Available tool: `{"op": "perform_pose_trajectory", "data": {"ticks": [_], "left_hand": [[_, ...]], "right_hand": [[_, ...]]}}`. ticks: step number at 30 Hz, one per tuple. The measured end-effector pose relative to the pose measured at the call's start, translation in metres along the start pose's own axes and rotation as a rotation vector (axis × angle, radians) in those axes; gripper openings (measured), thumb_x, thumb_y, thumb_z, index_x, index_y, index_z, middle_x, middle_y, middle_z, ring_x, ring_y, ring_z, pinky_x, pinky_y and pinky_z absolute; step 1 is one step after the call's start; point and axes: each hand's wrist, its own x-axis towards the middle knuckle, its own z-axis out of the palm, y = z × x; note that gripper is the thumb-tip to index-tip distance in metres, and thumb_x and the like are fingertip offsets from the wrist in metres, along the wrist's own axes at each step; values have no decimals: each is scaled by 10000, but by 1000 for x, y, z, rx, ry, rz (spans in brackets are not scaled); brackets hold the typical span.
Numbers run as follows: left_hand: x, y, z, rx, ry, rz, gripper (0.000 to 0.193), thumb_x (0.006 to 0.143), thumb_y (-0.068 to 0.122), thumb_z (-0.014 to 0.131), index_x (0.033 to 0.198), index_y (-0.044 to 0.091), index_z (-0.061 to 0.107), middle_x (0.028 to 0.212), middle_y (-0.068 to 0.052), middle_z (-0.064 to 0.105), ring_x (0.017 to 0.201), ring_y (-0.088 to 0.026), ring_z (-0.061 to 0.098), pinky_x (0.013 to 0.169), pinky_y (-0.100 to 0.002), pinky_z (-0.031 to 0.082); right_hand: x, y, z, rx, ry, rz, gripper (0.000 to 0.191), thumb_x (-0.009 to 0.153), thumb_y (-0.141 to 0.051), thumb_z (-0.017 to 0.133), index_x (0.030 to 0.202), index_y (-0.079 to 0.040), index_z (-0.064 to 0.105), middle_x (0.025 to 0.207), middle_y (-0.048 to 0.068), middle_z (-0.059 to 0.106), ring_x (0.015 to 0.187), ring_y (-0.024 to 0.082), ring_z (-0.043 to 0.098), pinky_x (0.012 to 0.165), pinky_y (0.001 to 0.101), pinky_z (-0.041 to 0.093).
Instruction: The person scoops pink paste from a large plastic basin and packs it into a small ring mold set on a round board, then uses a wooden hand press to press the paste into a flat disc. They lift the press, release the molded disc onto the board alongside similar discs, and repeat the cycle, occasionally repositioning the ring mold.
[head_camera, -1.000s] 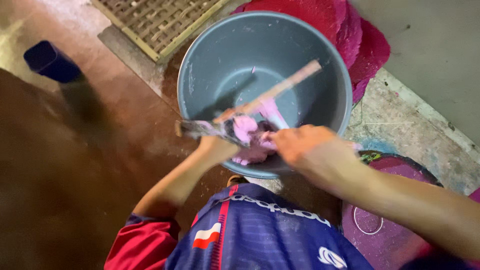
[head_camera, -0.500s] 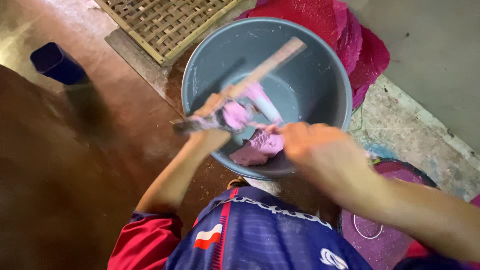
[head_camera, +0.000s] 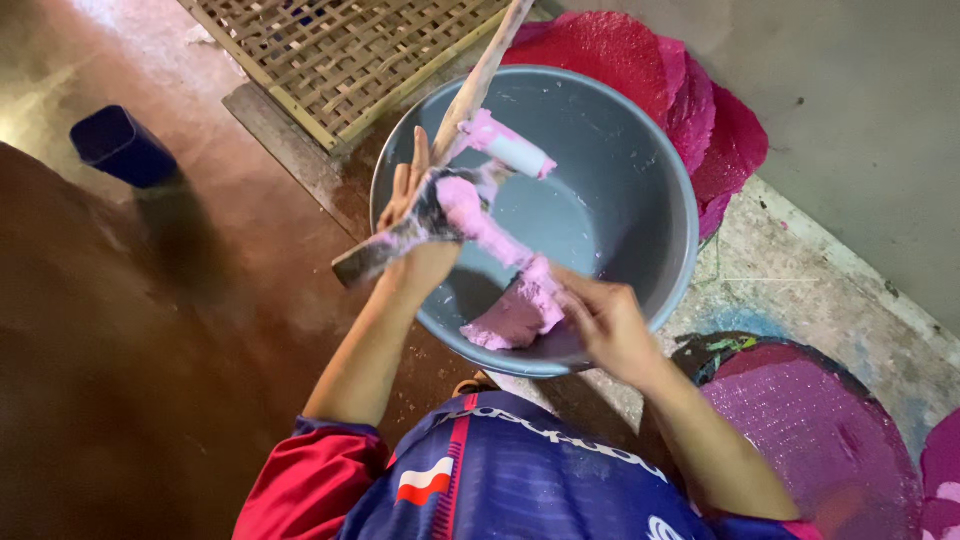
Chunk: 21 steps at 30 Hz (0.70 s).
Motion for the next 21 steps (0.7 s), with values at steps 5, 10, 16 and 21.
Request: {"op": "perform_pose_trajectory", "data": {"ticks": [5, 10, 16, 21], "left_hand": [[-6, 16, 19, -20, -135, -80, 475, 863, 214, 789, 1290, 31, 692, 1673, -280, 214, 1135, -354, 578, 717, -338, 586], [-8, -21, 31, -419, -61, -180, 451, 785, 255, 740, 1196, 126, 608, 1349, -246, 492, 928, -254, 565, 666, -325, 523], [-25, -44, 6, -1615, -495, -584, 440, 796, 86, 752, 1220, 38, 647, 882, -17, 642, 739, -109, 589, 636, -279, 483], [-28, -22, -24, -1790, -626, -624, 466, 710, 75, 721, 1161, -19, 649, 892, -48, 623, 717, -118, 562, 626, -265, 472]], "right_hand": [[13, 6, 8, -71, 144, 163, 403, 972, -82, 649, 1375, -69, 643, 1082, 260, 709, 829, 282, 771, 788, 355, 579], [0, 1, -1, -12, 30, -115, 389, 957, -64, 642, 1344, -25, 644, 1182, 226, 727, 1027, 283, 755, 868, 364, 567], [22, -17, -118, -281, 162, -44, 400, 977, -116, 665, 1376, -133, 666, 1055, 173, 757, 754, 218, 747, 722, 348, 574], [37, -23, -138, -494, 66, -129, 390, 954, -139, 724, 1342, -178, 704, 1001, 159, 769, 748, 274, 726, 679, 363, 558]]}}
